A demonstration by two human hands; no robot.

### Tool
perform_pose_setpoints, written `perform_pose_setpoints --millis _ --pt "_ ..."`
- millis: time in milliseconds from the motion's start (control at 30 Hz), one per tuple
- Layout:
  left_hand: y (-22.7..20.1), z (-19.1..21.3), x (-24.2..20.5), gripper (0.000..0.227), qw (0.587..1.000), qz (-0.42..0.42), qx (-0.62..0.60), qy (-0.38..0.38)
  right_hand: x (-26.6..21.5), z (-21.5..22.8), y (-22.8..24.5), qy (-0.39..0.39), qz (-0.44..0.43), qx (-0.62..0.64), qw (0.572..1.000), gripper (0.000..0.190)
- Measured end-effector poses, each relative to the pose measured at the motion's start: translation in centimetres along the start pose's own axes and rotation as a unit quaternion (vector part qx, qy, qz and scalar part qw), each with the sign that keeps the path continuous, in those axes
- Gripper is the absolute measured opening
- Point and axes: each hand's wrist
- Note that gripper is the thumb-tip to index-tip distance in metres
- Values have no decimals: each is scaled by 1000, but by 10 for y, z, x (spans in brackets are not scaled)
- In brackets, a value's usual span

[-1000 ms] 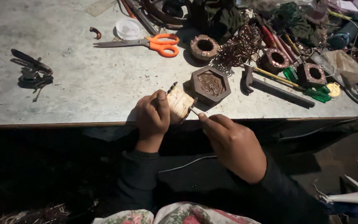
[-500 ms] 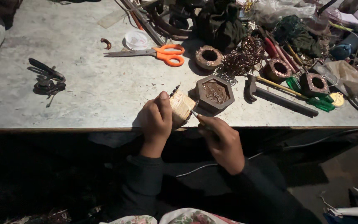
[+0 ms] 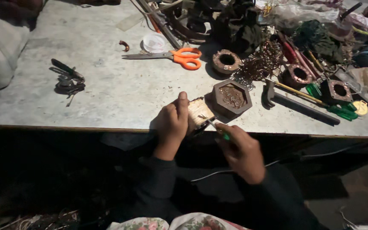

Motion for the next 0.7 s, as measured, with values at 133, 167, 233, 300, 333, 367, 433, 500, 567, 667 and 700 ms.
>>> perform_pose_setpoints --millis 133,167,233,300,333,367,433,500,567,667,700 --pt "-2 -5 3 60 993 95 54 48 2 29 24 44 -63 -131 988 45" --pt "-2 -4 2 61 995 82 42 39 2 34 32 55 -63 -154 985 46" --pt "2 -4 0 59 999 39 11 0 3 42 44 63 -24 -107 992 52" --pt "8 -9 -4 54 998 -28 -34 -55 3 46 50 70 2 -82 994 52" --pt "12 -12 -4 54 996 -36 -26 -82 2 47 52 75 9 -79 994 48" --pt "14 -16 -4 53 993 -46 -22 -104 2 49 54 75 12 -81 994 45" --pt "20 -20 -2 53 991 -51 -4 -124 4 48 57 92 -29 -107 990 45" --pt "22 -23 -1 55 992 -42 23 -120 4 50 58 97 -54 -128 985 44" --pt "20 -21 1 52 996 -38 -15 -79 5 52 59 93 -60 -144 983 44" --pt "11 -12 1 55 999 -16 13 -44 9 54 63 103 -85 -164 977 48" --pt "7 -10 0 57 999 -6 34 -34 10 53 64 102 -79 -171 977 49"
Point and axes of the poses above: each hand's wrist, its own x-axis towards the middle knuckle, its own z-axis out of the back of the hand, y = z × x, and after that the axes turned 7 degrees about -z, right-handed
